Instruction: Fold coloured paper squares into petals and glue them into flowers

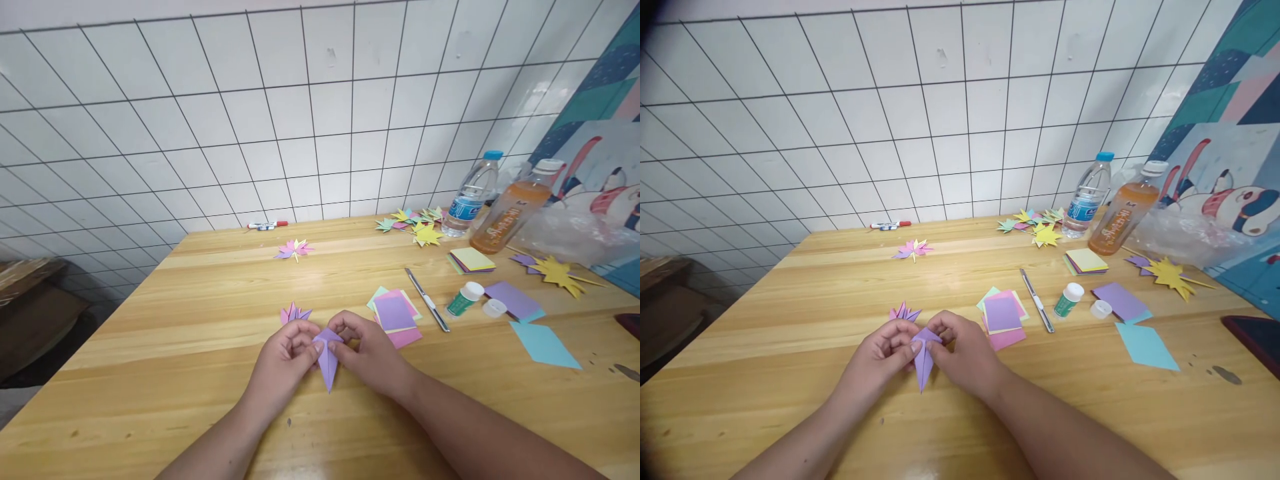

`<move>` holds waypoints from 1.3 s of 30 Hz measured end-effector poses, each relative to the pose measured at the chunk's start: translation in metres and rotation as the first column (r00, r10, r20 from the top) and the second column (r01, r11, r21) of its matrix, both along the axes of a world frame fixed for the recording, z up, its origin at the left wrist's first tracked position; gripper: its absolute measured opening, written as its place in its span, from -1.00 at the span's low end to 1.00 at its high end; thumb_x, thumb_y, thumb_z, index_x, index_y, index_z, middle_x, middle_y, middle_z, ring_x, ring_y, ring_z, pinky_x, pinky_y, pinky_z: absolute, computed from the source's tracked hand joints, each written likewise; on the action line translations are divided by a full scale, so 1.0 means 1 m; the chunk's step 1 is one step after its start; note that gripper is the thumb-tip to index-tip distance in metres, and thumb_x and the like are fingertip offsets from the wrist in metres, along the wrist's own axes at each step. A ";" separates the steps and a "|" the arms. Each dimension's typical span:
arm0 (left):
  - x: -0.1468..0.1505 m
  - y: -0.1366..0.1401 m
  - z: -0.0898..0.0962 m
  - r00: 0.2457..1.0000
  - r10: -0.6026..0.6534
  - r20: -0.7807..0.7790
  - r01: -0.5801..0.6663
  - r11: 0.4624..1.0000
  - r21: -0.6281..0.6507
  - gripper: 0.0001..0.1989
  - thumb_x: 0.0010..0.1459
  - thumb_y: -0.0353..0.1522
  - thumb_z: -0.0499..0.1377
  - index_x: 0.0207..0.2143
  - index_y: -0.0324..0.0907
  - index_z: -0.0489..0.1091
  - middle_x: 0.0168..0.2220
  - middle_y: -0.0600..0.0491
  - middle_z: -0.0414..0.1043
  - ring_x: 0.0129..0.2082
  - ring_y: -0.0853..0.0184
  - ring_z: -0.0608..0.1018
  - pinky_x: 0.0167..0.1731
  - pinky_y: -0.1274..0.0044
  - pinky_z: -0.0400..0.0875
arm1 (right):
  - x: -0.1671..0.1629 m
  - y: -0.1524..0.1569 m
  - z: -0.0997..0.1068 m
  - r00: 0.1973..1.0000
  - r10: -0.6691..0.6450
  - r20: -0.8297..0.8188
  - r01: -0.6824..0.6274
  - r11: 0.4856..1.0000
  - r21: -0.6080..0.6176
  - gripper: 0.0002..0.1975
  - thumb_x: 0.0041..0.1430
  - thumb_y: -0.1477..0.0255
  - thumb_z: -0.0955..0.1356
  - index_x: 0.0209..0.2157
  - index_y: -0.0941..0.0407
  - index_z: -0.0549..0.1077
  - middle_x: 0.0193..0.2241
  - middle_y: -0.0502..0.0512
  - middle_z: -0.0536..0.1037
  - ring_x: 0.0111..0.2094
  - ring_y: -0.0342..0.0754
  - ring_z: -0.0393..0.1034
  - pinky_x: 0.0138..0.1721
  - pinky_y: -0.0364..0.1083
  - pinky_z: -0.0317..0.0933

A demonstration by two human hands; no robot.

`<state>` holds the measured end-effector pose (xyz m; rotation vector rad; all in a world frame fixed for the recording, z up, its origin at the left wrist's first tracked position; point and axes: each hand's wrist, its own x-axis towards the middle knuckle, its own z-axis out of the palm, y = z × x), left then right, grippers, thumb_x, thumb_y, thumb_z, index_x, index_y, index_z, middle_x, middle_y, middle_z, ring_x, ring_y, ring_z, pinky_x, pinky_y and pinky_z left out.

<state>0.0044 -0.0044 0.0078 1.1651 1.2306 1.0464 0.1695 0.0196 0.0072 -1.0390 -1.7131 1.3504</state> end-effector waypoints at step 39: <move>-0.006 0.002 0.005 0.997 -0.061 0.055 0.069 0.986 -0.152 -0.61 0.01 -0.05 0.16 -0.37 -0.22 0.38 -0.50 0.02 0.49 -0.51 0.32 0.54 -0.59 0.59 0.35 | -0.001 0.006 -0.003 0.988 -0.032 -0.149 0.001 0.980 -0.199 -0.91 -0.03 0.42 0.31 -0.48 0.14 0.42 -0.53 -0.03 0.44 -0.52 -0.19 0.34 -0.48 -0.19 0.26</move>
